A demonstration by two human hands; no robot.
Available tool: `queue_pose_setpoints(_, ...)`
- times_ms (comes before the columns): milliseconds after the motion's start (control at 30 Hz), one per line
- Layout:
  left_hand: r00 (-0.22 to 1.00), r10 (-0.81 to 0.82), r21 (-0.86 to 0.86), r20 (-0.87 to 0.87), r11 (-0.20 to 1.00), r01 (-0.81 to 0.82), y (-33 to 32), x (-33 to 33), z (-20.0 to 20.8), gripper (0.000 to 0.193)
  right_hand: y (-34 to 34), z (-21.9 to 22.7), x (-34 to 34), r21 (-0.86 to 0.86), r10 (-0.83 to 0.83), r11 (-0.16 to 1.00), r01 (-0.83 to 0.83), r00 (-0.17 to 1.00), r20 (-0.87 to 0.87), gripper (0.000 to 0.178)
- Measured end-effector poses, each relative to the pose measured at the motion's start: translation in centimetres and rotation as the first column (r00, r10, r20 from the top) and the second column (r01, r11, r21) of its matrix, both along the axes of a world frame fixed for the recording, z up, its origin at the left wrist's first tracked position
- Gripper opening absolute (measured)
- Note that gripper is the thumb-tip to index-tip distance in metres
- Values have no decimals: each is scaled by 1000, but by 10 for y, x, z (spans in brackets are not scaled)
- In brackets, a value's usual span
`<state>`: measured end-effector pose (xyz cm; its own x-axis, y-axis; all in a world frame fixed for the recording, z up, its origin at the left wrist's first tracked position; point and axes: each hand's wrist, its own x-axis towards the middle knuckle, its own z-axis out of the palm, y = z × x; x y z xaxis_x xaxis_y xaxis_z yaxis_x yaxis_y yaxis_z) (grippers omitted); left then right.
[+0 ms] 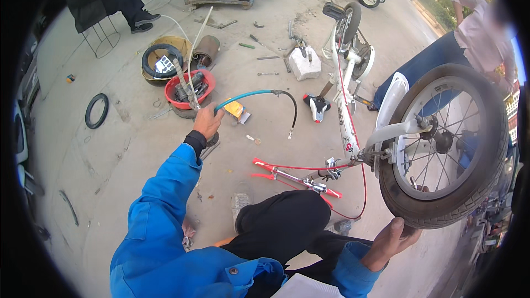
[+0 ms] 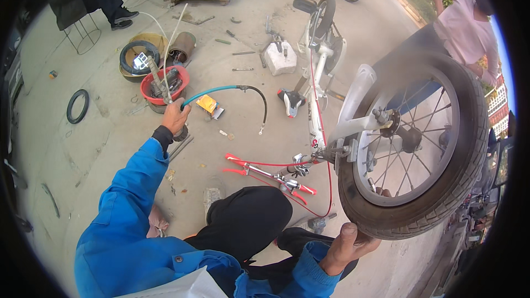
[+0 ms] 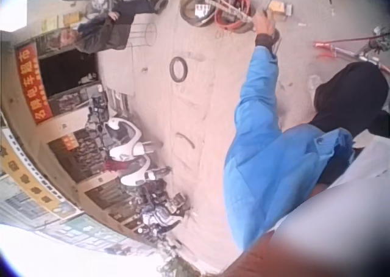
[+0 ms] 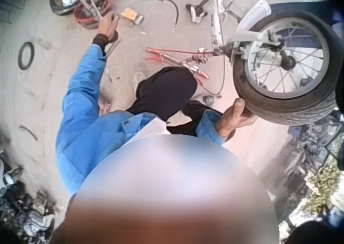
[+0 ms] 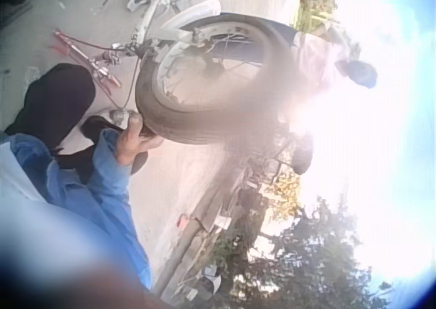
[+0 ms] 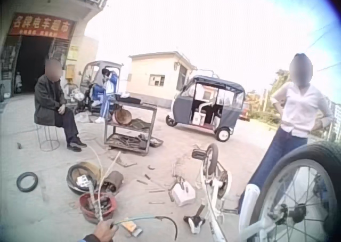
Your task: The person secures a bicycle wheel onto a stand, uses a cordless impact wrench to tighten the axle nut, and then inflates the tire using a pressure gauge and air hose. The person finishes by adjusting the brake caliper.
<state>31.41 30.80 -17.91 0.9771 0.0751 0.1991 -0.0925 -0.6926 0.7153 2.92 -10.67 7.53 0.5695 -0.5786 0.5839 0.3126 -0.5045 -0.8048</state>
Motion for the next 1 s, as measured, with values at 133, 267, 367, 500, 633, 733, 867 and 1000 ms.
queue_pose_setpoints(133,994,-96,24,58,995,95,-8,-33,76,33,-1,11,-10,21,152,988,-152,988,-26,84)
queue_pose_setpoints(267,970,-160,-29,184,985,168,-28,-67,128,37,4,27,-12,4,259,966,-259,965,-44,77)
queue_pose_setpoints(367,973,-201,-177,117,959,220,-35,-89,149,37,10,37,-14,4,283,959,-283,959,-13,82)
queue_pose_setpoints(500,937,-235,-135,257,952,275,-40,-113,165,31,8,43,-21,-17,277,960,-278,959,-54,71)
queue_pose_setpoints(633,915,-299,-55,271,944,325,-52,-141,182,32,4,43,-27,-90,189,975,-205,969,-156,72)
queue_pose_setpoints(733,893,-371,-4,254,923,385,-65,-163,204,30,3,44,-29,-102,214,968,-230,967,-140,71)
queue_pose_setpoints(867,807,-508,14,302,848,529,-85,-185,241,24,5,46,-30,-127,214,965,-231,967,-138,71)
queue_pose_setpoints(1000,799,-593,-258,97,760,596,-110,-197,266,19,4,44,-28,-198,151,964,-178,978,-142,76)
